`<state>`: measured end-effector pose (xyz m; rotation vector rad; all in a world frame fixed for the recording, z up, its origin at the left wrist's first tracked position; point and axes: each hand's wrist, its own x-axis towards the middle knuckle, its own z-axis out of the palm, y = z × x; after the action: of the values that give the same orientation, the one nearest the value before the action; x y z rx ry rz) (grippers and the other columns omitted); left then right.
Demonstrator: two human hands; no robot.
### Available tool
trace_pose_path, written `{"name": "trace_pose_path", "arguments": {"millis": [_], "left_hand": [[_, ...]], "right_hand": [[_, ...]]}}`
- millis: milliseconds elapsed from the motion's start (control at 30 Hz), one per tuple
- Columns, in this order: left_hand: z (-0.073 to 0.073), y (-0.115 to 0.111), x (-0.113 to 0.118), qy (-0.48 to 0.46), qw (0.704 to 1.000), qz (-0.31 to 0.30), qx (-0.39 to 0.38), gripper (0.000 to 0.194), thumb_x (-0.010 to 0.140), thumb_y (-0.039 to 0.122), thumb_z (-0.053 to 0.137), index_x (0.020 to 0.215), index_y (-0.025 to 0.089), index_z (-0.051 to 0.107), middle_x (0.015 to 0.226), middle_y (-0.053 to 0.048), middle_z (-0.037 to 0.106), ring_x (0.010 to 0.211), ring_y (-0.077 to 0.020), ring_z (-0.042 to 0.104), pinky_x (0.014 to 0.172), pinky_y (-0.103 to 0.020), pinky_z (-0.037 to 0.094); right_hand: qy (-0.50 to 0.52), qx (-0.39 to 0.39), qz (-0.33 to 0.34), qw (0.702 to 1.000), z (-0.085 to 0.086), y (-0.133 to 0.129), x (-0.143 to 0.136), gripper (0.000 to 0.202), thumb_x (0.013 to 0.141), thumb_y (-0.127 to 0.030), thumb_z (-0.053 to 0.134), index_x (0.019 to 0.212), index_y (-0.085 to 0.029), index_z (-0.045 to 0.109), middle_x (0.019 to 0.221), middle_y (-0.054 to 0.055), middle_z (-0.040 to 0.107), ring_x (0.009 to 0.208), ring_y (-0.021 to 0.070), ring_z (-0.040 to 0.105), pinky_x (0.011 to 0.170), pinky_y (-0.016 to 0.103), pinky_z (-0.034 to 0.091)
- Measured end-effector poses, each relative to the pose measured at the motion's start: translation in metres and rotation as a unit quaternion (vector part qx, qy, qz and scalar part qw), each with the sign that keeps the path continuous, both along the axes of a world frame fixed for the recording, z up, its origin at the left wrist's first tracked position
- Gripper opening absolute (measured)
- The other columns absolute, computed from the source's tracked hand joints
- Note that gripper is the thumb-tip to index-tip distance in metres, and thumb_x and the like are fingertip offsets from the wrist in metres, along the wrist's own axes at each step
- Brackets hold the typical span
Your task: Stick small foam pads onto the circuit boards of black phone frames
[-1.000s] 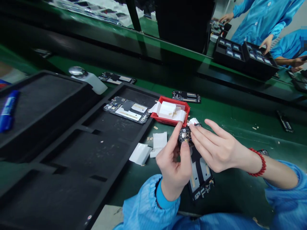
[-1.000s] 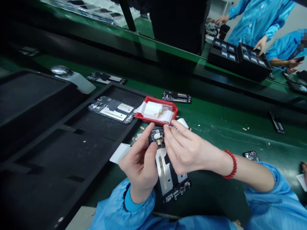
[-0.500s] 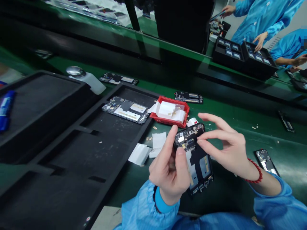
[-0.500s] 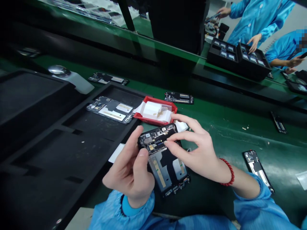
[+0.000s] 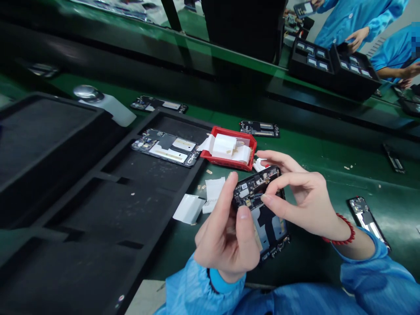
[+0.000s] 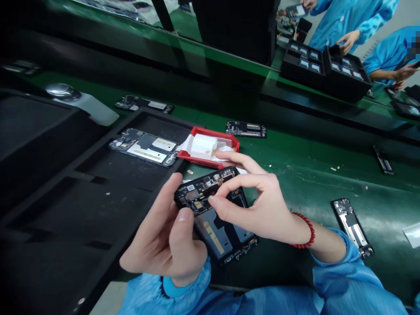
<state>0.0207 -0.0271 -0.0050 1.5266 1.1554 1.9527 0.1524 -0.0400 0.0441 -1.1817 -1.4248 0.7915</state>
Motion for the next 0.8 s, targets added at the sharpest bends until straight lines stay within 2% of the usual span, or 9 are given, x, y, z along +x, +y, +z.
{"name": "trace_pose_path", "arguments": {"millis": [100, 200, 300, 400, 533, 667, 800], "left_hand": [[0.001, -0.001, -0.001, 0.003, 1.0, -0.001, -0.003, 0.038, 0.089, 0.018, 0.067, 0.125, 0.026, 0.075, 0.052, 0.006, 0.062, 0.04, -0.0087, 0.051, 0.037, -0.019, 0.037], [0.001, -0.004, -0.001, 0.001, 1.0, -0.009, -0.016, 0.038, 0.09, 0.02, 0.067, 0.127, 0.028, 0.074, 0.056, 0.006, 0.066, 0.042, -0.0087, 0.054, 0.035, -0.019, 0.037], [0.002, -0.006, -0.001, -0.011, 0.999, -0.011, -0.043, 0.039, 0.091, 0.02, 0.067, 0.127, 0.033, 0.073, 0.069, 0.004, 0.075, 0.056, -0.0118, 0.066, 0.038, -0.019, 0.044], [0.002, -0.007, 0.0, -0.003, 0.999, -0.007, -0.049, 0.041, 0.09, 0.019, 0.068, 0.128, 0.035, 0.072, 0.086, 0.003, 0.081, 0.061, -0.0138, 0.072, 0.041, -0.021, 0.052], [0.003, -0.005, 0.0, 0.015, 1.0, -0.004, -0.021, 0.051, 0.083, 0.008, 0.071, 0.13, 0.028, 0.071, 0.106, 0.001, 0.082, 0.066, -0.0145, 0.077, 0.058, -0.023, 0.064], [0.006, -0.003, 0.002, 0.036, 0.999, 0.009, -0.003, 0.056, 0.075, 0.003, 0.073, 0.128, 0.021, 0.071, 0.102, -0.001, 0.083, 0.065, -0.0149, 0.077, 0.061, -0.022, 0.064], [0.008, -0.002, 0.006, 0.029, 0.999, 0.028, 0.002, 0.055, 0.073, 0.002, 0.073, 0.125, 0.02, 0.073, 0.098, -0.002, 0.083, 0.063, -0.0133, 0.077, 0.061, -0.019, 0.063]], "right_hand": [[-0.024, 0.012, -0.018, 0.999, 0.001, -0.001, -0.002, 0.013, 0.084, -0.012, 0.077, 0.073, -0.019, 0.073, 0.139, 0.013, 0.065, 0.127, 0.0259, 0.065, 0.112, 0.043, 0.052], [-0.059, 0.029, -0.036, 0.997, 0.005, -0.002, -0.005, 0.014, 0.084, -0.009, 0.075, 0.073, -0.017, 0.073, 0.136, 0.014, 0.066, 0.124, 0.0249, 0.066, 0.109, 0.04, 0.054], [-0.073, 0.037, -0.035, 0.996, 0.01, -0.003, -0.007, 0.015, 0.083, -0.006, 0.074, 0.072, -0.017, 0.072, 0.13, 0.014, 0.068, 0.117, 0.0228, 0.069, 0.103, 0.036, 0.058], [-0.085, 0.034, -0.033, 0.995, 0.014, -0.004, -0.008, 0.017, 0.082, -0.004, 0.072, 0.073, -0.017, 0.071, 0.124, 0.012, 0.071, 0.106, 0.0208, 0.073, 0.096, 0.035, 0.062], [-0.096, 0.031, -0.036, 0.994, 0.017, -0.004, -0.007, 0.018, 0.082, -0.004, 0.072, 0.072, -0.019, 0.069, 0.121, 0.011, 0.072, 0.1, 0.0204, 0.074, 0.091, 0.035, 0.065], [-0.097, 0.028, -0.04, 0.994, 0.017, -0.004, -0.008, 0.019, 0.082, -0.005, 0.072, 0.071, -0.02, 0.069, 0.119, 0.01, 0.072, 0.098, 0.0206, 0.075, 0.086, 0.035, 0.067], [-0.092, 0.032, -0.042, 0.994, 0.017, -0.003, -0.009, 0.019, 0.081, -0.004, 0.072, 0.071, -0.019, 0.068, 0.119, 0.011, 0.072, 0.103, 0.0214, 0.074, 0.086, 0.034, 0.066]]}}
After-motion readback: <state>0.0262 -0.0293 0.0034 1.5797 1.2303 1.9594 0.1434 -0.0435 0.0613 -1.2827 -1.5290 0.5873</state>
